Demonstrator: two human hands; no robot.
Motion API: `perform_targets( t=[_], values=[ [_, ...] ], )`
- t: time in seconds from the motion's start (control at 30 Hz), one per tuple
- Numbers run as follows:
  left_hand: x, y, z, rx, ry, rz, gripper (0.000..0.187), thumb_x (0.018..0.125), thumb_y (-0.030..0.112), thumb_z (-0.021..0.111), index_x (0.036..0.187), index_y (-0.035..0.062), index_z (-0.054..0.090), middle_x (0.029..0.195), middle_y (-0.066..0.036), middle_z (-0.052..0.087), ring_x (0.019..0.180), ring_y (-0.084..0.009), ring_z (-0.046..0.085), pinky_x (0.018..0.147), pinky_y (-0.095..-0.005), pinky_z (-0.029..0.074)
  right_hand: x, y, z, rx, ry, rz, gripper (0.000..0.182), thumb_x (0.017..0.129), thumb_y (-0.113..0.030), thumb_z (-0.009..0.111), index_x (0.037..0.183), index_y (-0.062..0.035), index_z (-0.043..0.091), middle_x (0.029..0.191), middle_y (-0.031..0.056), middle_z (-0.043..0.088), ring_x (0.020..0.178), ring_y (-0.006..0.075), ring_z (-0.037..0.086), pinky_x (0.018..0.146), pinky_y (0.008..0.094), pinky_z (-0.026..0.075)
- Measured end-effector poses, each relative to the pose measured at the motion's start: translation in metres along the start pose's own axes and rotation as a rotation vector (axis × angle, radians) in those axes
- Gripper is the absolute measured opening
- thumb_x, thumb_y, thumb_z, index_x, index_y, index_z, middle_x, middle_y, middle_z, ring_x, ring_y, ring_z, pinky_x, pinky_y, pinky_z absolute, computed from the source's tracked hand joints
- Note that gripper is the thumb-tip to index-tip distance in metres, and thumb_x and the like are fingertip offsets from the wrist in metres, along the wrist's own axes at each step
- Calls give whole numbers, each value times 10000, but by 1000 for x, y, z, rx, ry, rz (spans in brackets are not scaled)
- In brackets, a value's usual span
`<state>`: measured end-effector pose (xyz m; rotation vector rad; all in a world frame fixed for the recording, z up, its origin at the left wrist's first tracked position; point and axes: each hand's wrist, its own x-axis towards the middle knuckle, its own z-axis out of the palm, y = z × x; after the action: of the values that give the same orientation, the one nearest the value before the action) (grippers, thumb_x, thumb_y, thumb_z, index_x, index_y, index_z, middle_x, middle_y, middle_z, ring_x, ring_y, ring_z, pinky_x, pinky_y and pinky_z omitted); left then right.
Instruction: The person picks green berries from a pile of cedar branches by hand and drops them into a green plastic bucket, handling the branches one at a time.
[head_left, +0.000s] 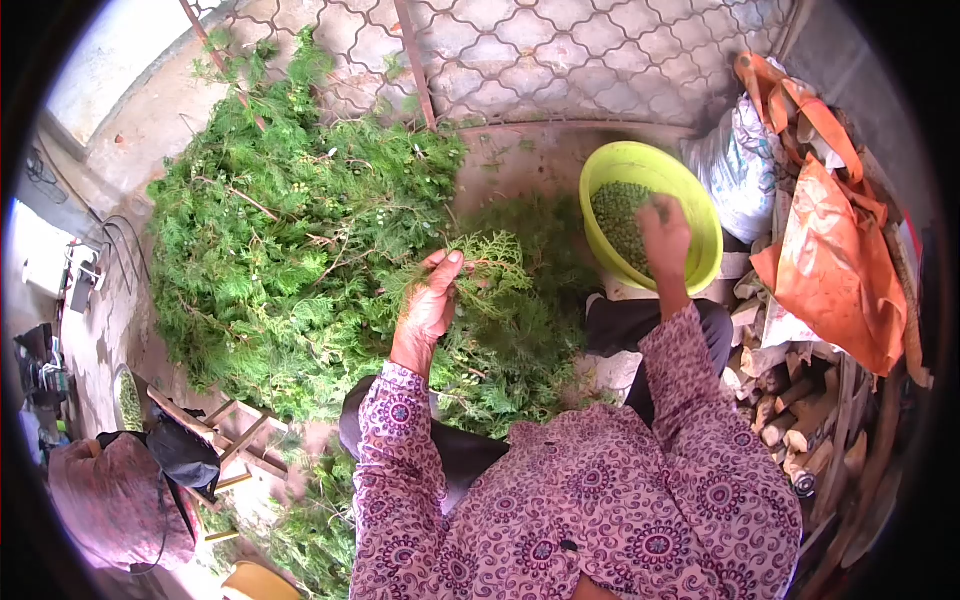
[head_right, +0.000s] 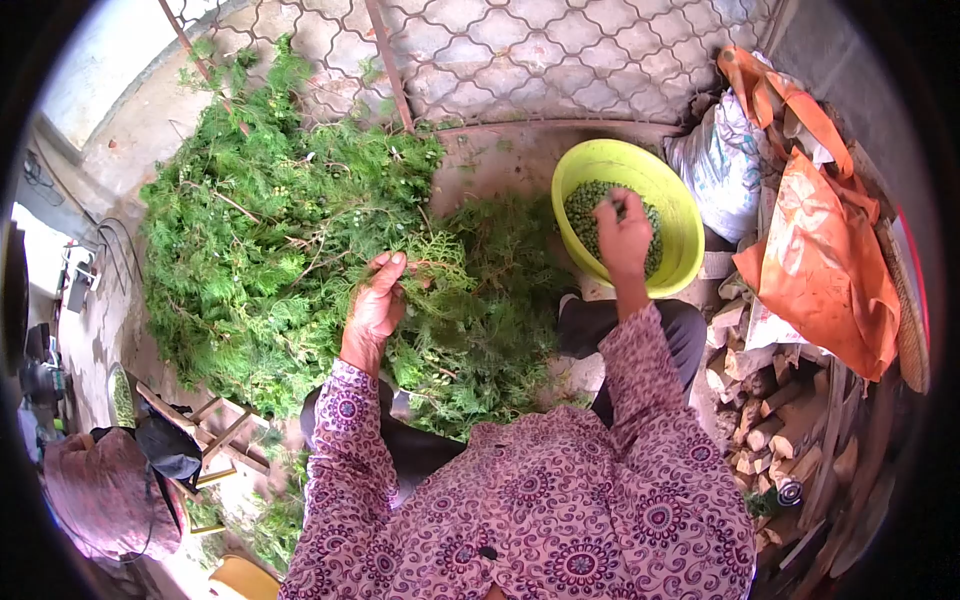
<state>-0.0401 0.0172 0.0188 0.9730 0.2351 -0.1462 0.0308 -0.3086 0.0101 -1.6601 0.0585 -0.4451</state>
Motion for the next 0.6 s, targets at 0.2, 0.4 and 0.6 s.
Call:
perform_targets(
  t=[0.2,0.4,0.6],
  values=[
    [-4,13,9,-162,2,-25,295,756,295,676,907,76,548,830,-44,598,805,-143,557,771,-330,417,41,13,-40,-1207,127,-54,629,728,-292,622,1265,-66,385,1229,271,404,1151,370,400,914,404,367],
    [14,0,8,-90,-169,159,524,896,447,393,508,94,368,517,-68,403,642,-268,485,755,-427,418,-42,5,37,-369,-735,194,449,761,-219,618,1134,10,521,1098,137,558,1009,207,527,881,308,403],
    [20,-3,5,-440,-374,120,586,913,472,299,458,108,360,447,-60,370,558,-236,433,688,-381,409,-95,-6,100,109,-1046,436,496,761,-175,627,1197,-2,465,1125,87,534,1008,151,498,864,282,401]
  ],
)
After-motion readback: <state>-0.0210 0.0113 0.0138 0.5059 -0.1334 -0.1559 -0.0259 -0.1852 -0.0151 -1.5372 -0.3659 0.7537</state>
